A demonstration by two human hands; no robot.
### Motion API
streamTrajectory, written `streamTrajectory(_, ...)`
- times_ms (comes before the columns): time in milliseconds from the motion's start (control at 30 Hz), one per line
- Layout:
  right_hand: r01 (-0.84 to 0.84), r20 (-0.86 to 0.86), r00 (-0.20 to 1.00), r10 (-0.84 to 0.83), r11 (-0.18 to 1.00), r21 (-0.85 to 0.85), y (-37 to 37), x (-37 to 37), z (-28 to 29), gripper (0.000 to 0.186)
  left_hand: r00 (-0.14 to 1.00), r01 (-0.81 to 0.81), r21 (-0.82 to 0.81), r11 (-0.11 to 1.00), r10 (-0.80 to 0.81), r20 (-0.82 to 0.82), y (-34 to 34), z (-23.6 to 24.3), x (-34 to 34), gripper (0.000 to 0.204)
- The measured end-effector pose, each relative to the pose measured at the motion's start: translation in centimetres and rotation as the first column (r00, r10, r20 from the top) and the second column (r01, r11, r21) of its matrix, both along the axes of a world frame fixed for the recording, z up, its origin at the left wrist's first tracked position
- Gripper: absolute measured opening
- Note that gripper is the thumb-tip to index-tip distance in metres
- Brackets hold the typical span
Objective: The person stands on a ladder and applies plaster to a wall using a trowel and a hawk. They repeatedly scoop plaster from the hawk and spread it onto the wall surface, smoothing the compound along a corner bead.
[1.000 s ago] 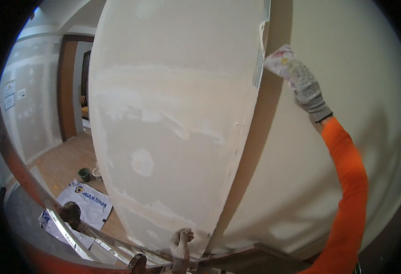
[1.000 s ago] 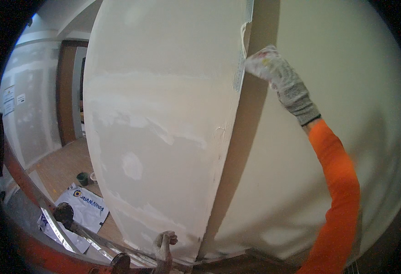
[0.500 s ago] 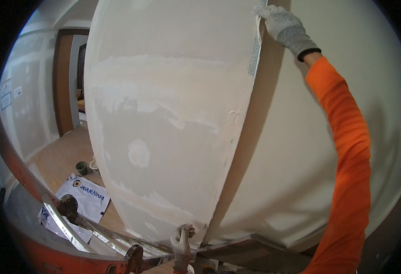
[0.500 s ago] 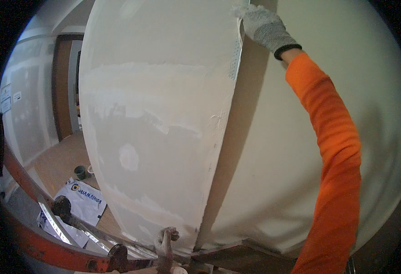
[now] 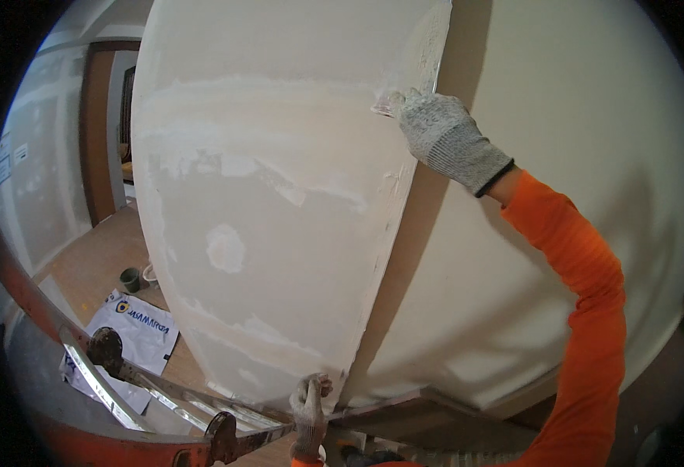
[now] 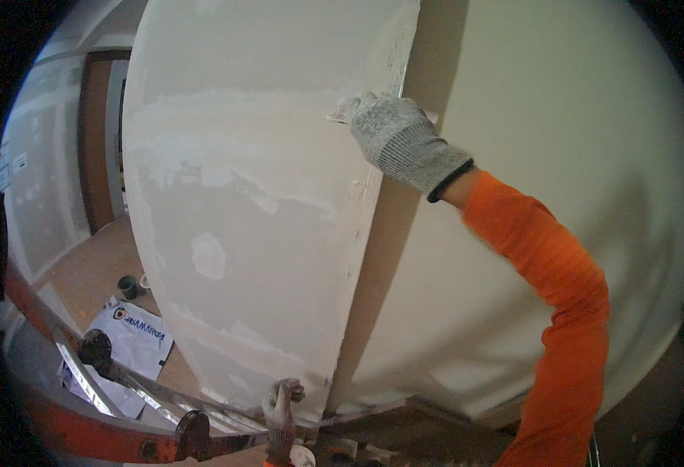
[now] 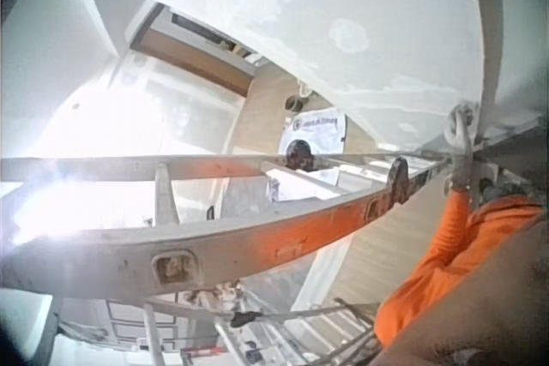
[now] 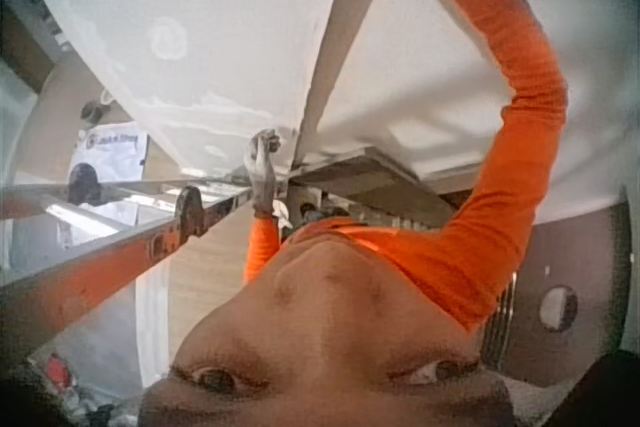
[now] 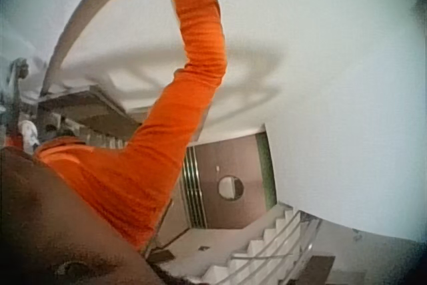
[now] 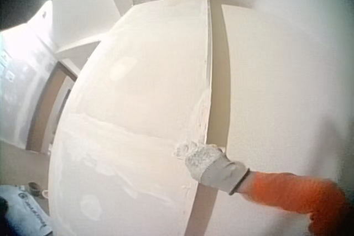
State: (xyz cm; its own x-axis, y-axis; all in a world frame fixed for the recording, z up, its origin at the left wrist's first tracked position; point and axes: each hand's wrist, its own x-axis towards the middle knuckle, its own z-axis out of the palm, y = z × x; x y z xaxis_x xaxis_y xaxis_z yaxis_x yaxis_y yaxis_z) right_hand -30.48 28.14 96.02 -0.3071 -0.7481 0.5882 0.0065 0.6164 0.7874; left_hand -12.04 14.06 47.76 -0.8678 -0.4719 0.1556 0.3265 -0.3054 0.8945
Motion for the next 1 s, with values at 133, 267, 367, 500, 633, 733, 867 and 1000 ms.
streamTrajectory(133, 0.077, -0.058, 0.995, -0.077, 0.997, 0.002, 1.4, 2.5, 7.9, 0.046, 0.999, -0.048, 0.086, 0.995, 0.048, -0.004, -0.7, -2.8, -0.3, 0.032)
streamTrajectory(267, -0.193, -0.144, 0.977, 0.156, 0.934, -0.301, 1.7, 0.9, 18.8, 0.041, 0.998, -0.054, 0.102, 0.993, 0.05, 0.041, -1.1, -3.6, -0.9, 0.031)
streamTrajectory(367, -0.295, -0.461, 0.847, 0.263, 0.955, 0.003, 3.2, -4.1, 22.7, 0.039, 0.998, -0.058, 0.099, 0.993, 0.058, 0.004, -1.1, -3.4, -1.3, 0.034)
streamTrajectory(500, 0.042, -0.719, 0.694, 0.049, 0.993, 0.108, 2.9, -10.9, 22.3, 0.032, 0.999, -0.05, 0.12, 0.992, 0.047, 0.025, -0.4, -4.7, -2.6, 0.034)
streamTrajectory(633, 0.06, -0.365, 0.931, -0.019, 0.993, 0.102, -0.5, -6.8, 12.0, 0.023, 0.998, -0.033, 0.157, 0.987, 0.025, 0.052, -0.4, -4.0, -3.2, 0.033)
streamTrajectory(733, -0.037, -0.12, 0.992, 0.038, 0.999, 0.011, -2.0, -2.5, 5.0, 0.023, 0.998, -0.055, 0.142, 0.988, 0.054, 0.014, -0.5, -2.8, -2.9, 0.032)
streamTrajectory(867, -0.018, 0.001, 1.0, 0.018, 1.0, 0.011, -1.1, 0.4, 9.6, 0.029, 0.998, -0.058, 0.111, 0.992, 0.059, 0.0, -0.7, -2.0, -1.8, 0.03)
streamTrajectory(1000, 0.125, -0.553, 0.827, -0.104, 0.992, 0.0, 1.8, 0.0, 23.7, 0.035, 1.0, -0.004, 0.121, 0.993, 0.005, -0.012, -0.3, -3.4, -2.4, 0.029)
